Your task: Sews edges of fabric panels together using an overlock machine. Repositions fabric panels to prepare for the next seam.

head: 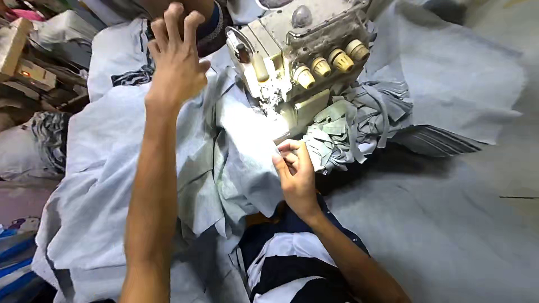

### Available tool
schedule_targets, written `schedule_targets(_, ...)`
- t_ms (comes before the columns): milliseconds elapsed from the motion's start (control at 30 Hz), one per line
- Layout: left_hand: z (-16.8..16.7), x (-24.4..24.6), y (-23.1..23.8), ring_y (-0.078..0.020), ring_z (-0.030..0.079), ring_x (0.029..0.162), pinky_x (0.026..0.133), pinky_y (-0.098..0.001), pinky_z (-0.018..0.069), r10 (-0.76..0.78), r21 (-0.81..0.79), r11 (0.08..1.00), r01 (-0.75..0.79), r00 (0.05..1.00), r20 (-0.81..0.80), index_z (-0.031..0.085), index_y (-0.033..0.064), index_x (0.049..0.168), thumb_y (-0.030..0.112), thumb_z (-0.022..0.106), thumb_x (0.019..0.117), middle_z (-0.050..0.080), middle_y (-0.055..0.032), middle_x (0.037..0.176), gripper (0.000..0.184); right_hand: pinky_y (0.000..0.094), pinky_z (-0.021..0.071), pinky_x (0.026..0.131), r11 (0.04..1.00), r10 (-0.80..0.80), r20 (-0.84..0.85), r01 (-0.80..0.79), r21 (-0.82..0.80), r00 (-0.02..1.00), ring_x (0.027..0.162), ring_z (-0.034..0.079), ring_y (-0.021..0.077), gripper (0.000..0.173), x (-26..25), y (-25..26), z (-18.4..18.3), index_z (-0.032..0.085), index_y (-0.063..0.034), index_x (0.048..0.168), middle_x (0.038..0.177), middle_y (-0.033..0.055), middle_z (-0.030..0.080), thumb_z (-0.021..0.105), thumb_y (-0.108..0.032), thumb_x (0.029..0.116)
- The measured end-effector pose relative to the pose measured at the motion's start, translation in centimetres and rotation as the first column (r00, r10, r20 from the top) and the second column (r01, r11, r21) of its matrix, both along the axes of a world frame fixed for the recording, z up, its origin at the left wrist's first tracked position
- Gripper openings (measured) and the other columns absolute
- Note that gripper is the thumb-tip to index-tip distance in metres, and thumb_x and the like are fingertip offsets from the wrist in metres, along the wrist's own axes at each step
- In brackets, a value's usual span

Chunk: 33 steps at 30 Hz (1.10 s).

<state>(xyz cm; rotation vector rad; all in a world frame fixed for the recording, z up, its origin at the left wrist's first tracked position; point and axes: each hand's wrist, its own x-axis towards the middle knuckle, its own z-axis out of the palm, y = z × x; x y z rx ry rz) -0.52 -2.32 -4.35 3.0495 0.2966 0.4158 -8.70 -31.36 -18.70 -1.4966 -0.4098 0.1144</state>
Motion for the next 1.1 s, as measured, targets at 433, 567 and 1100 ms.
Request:
schedule_targets(433, -10.9, -13.5, -13.0, -0.0277, 0.036, 0.15, 0.126, -0.049, 0.0221, -0.228, -0.12, 0.965, 0.233, 0.972, 0.049, 0.048, 0.0141, 0.154, 0.043, 0.027, 0.1103, 0.045, -0.0091, 0.159, 0.057, 0.023, 0.057, 0.069, 0.976, -0.023, 0.378, 0.102, -0.19, 0.925, 0.08, 0.067, 0.0071, 0.029, 1.0, -0.6, -1.3, 0.071, -0.0097, 0.129, 0.104, 0.005, 0.073, 0.061, -0.011, 0.1015)
schedule_targets(567, -10.8, -13.0, -12.8, -0.0267, 0.035, 0.151, 0.127, -0.0502, 0.0183, -0.23, -0.126, 0.964, 0.235, 0.972, 0.055, 0.047, 0.0137, 0.155, 0.046, 0.026, 0.11, 0.046, -0.0078, 0.159, 0.059, 0.0225, 0.0576, 0.073, 0.973, -0.046, 0.403, 0.133, -0.189, 0.914, 0.086, 0.069, 0.0075, 0.032, 1.4, -0.6, -1.0, 0.07, -0.0079, 0.131, 0.112, 0.0067, 0.074, 0.061, -0.008, 0.1004)
schedule_targets(1100, -10.4, -11.1, -12.4, -0.0279, 0.028, 0.154, 0.128, -0.0469, 0.0153, -0.216, -0.27, 0.933, 0.238, 0.97, 0.107, 0.038, 0.0043, 0.156, 0.045, 0.036, 0.1083, 0.042, -0.0105, 0.16, 0.062, 0.0214, 0.0566, 0.073, 0.968, -0.08, 0.375, 0.162, -0.192, 0.923, 0.084, 0.067, 0.0043, 0.031, 3.8, -0.7, -0.4, 0.07, -0.0052, 0.129, 0.111, 0.0057, 0.074, 0.055, -0.01, 0.102)
